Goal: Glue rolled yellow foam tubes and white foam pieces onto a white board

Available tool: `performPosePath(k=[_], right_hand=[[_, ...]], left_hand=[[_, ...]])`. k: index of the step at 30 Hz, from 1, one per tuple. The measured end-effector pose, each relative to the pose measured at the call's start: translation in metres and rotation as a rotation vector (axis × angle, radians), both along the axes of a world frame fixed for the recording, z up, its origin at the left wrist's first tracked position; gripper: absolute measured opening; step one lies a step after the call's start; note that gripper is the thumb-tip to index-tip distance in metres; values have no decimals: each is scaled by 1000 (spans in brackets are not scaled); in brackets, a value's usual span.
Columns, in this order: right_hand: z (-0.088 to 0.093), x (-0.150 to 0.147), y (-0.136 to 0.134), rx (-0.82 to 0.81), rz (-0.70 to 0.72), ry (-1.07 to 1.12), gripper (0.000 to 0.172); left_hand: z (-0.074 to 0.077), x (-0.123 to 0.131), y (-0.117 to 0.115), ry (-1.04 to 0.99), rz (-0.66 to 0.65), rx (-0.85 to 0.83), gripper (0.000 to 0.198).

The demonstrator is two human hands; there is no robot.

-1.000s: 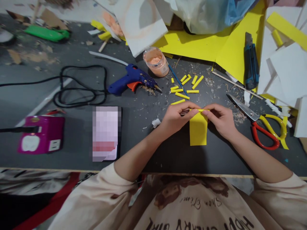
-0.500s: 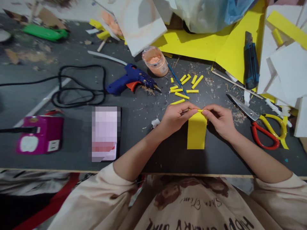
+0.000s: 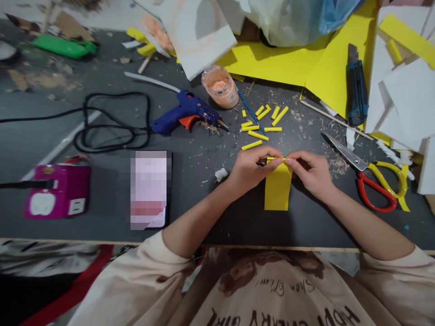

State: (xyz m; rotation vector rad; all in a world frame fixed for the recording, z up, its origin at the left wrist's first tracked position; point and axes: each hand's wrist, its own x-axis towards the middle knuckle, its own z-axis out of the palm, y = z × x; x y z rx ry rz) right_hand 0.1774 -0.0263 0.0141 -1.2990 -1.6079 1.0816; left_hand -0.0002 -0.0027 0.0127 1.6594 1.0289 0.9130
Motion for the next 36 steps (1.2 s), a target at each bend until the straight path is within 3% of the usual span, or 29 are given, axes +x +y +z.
performPosePath(k=[8, 18, 28, 36], right_hand=[[-1, -1, -2, 63, 7, -31, 23], [4, 0, 2, -68, -93, 96, 20], [3, -1, 3, -82, -77, 114, 30], [1, 0, 3, -38, -94, 65, 28]], left_hand=[[1, 1, -2, 12, 11, 43, 19], [5, -1, 3, 34, 42, -82, 19], [2, -4, 0, 121, 20, 38, 26], [3, -3, 2, 133, 18, 0, 26]])
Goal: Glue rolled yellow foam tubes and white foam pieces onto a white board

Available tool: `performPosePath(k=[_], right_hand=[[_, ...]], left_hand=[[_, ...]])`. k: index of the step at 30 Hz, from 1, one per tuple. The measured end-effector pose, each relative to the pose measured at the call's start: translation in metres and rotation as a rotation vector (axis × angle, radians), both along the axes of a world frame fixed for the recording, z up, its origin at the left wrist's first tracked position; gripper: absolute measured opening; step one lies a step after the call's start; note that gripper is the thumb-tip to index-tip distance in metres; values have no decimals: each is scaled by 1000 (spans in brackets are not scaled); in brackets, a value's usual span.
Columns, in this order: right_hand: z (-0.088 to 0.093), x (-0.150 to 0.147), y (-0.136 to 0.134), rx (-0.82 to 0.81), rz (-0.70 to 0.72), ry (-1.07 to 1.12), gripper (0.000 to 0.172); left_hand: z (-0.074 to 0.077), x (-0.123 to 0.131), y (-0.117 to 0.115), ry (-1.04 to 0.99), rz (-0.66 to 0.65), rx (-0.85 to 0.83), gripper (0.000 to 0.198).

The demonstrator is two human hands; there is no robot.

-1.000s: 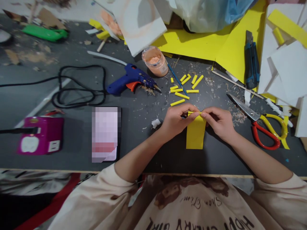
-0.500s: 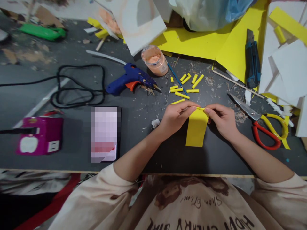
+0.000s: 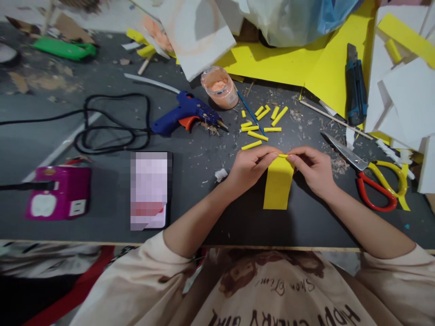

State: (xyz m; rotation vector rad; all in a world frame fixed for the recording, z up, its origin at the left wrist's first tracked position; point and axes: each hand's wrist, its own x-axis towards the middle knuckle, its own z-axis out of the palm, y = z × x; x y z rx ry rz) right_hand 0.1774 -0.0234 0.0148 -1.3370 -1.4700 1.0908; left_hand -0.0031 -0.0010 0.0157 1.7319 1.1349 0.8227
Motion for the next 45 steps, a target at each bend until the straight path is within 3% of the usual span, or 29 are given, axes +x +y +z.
performPosePath(k=[5, 16, 27, 37, 45], right_hand=[[-1, 0, -1, 46, 12, -59, 23], [-1, 0, -2, 14, 15, 7, 25], [-3, 0, -1, 52, 15, 3, 19], [-2, -1, 2, -111, 38, 74, 41], [-3, 0, 2, -88, 20, 46, 44]], left_hand=[[0, 0, 1, -5, -29, -67, 28], [-1, 0, 1, 5, -31, 19, 26], [-1, 3, -1, -19, -36, -1, 21], [-4, 1, -1, -41, -39, 72, 19], [-4, 1, -1, -16, -34, 4, 22]])
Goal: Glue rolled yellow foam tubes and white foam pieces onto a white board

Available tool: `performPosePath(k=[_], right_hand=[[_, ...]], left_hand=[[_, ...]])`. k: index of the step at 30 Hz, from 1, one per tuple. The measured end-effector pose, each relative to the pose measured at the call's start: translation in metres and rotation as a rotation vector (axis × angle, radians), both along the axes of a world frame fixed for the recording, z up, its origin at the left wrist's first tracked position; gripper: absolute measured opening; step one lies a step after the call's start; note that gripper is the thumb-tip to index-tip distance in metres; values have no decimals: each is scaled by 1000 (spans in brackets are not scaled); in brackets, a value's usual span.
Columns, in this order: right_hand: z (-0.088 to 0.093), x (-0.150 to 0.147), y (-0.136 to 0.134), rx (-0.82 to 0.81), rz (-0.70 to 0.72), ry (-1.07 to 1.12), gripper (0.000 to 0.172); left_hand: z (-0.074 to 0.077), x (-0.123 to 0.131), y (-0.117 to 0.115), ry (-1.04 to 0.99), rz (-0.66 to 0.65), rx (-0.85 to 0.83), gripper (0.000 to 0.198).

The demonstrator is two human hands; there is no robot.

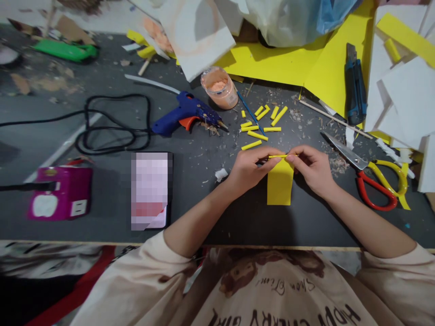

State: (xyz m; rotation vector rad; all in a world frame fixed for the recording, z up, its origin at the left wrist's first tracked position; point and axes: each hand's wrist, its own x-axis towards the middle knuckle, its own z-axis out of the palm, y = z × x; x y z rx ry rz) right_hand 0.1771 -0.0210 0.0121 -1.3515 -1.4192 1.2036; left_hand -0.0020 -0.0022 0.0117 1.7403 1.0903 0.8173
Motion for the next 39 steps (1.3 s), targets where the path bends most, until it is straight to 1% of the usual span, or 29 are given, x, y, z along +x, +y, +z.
performPosePath(k=[4, 7, 11, 19, 23, 29, 33, 39], right_hand=[[0, 0, -1, 36, -9, -9, 42], [0, 0, -2, 59, -18, -24, 38], [0, 0, -2, 62, -8, -17, 34], [0, -1, 0, 62, 3, 45, 33], [0, 1, 1, 38, 34, -2, 33], [0, 1, 0, 46, 4, 6, 36], [1, 1, 0, 65, -2, 20, 34], [0, 1, 1, 47, -6, 69, 32]], left_hand=[[2, 0, 1, -37, -19, -70, 23], [4, 0, 2, -27, -7, -82, 22], [3, 1, 1, -56, 0, -78, 20], [0, 1, 3, -75, 22, -25, 16], [0, 1, 3, -85, 35, -21, 16], [1, 2, 3, -43, 44, -81, 19], [1, 1, 4, -32, 32, -127, 23], [1, 0, 4, -20, 32, -50, 21]])
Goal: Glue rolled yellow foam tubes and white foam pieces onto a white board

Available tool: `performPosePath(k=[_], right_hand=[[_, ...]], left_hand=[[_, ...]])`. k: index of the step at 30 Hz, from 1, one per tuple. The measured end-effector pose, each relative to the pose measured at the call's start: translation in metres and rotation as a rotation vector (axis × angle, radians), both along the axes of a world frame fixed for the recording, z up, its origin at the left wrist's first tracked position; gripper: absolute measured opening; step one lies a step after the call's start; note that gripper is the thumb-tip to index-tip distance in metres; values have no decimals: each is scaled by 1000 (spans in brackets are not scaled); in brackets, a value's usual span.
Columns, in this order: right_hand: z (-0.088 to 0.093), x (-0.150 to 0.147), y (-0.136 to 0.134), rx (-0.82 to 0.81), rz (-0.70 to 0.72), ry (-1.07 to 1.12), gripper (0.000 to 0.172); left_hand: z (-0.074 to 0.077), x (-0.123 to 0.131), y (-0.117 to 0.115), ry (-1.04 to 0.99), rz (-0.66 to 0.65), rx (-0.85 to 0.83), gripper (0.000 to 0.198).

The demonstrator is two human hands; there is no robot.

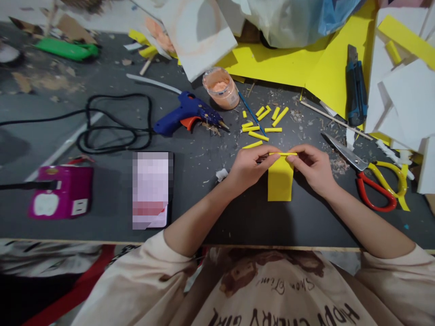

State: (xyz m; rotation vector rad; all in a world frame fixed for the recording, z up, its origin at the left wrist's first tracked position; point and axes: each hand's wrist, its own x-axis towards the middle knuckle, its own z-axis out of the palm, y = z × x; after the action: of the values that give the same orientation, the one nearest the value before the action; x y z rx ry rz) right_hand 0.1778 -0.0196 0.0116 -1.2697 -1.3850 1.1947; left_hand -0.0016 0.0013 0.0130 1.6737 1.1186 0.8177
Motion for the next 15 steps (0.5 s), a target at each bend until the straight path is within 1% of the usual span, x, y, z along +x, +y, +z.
performPosePath(k=[4, 11, 15], right_hand=[[0, 0, 1, -26, 20, -22, 30], [-1, 0, -2, 23, -4, -12, 28], [0, 0, -2, 25, -3, -70, 33]], left_hand=[[0, 0, -1, 29, -8, 70, 20], [-3, -1, 1, 91, -60, 113, 23], [-4, -3, 0, 109, -65, 142, 24]])
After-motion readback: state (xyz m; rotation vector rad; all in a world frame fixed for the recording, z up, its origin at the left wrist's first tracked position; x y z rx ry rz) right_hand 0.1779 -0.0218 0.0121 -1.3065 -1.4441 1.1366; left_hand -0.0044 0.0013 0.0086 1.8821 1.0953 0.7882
